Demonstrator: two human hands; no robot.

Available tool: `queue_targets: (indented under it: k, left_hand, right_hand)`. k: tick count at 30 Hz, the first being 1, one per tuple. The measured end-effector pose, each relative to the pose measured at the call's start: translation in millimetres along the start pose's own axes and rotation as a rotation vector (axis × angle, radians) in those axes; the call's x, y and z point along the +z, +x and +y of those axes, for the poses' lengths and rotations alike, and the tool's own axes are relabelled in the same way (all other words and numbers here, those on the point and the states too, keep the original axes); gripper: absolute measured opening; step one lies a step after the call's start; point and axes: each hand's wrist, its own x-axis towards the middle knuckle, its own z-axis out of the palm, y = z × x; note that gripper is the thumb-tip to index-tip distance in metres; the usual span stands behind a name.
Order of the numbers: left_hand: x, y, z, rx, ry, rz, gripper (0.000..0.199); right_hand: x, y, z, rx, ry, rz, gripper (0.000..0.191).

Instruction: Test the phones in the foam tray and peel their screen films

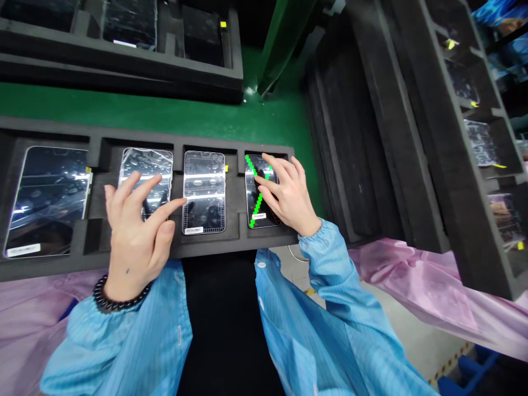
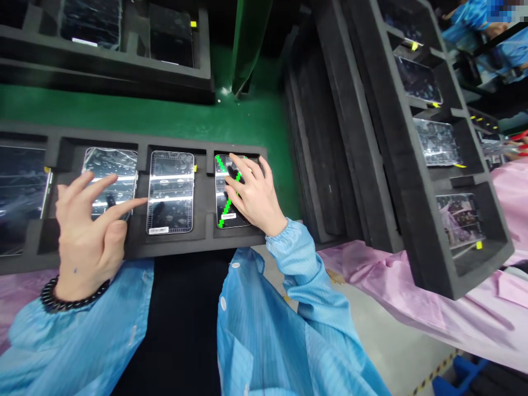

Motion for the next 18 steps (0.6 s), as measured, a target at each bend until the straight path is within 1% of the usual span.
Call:
queue_targets:
  k: [7, 18]
  left_hand:
    - [0.6, 0, 0, 0.004, -0.004, 0.007, 0.039]
    - [-0.1, -1, -3, 0.001, 0.024, 0.013, 0.041]
  right_hand:
    - [-7, -25, -7, 0.005, -0.004, 0.034, 0.031]
    - [-20, -62, -19, 0.066, 0.01, 0.0, 0.028]
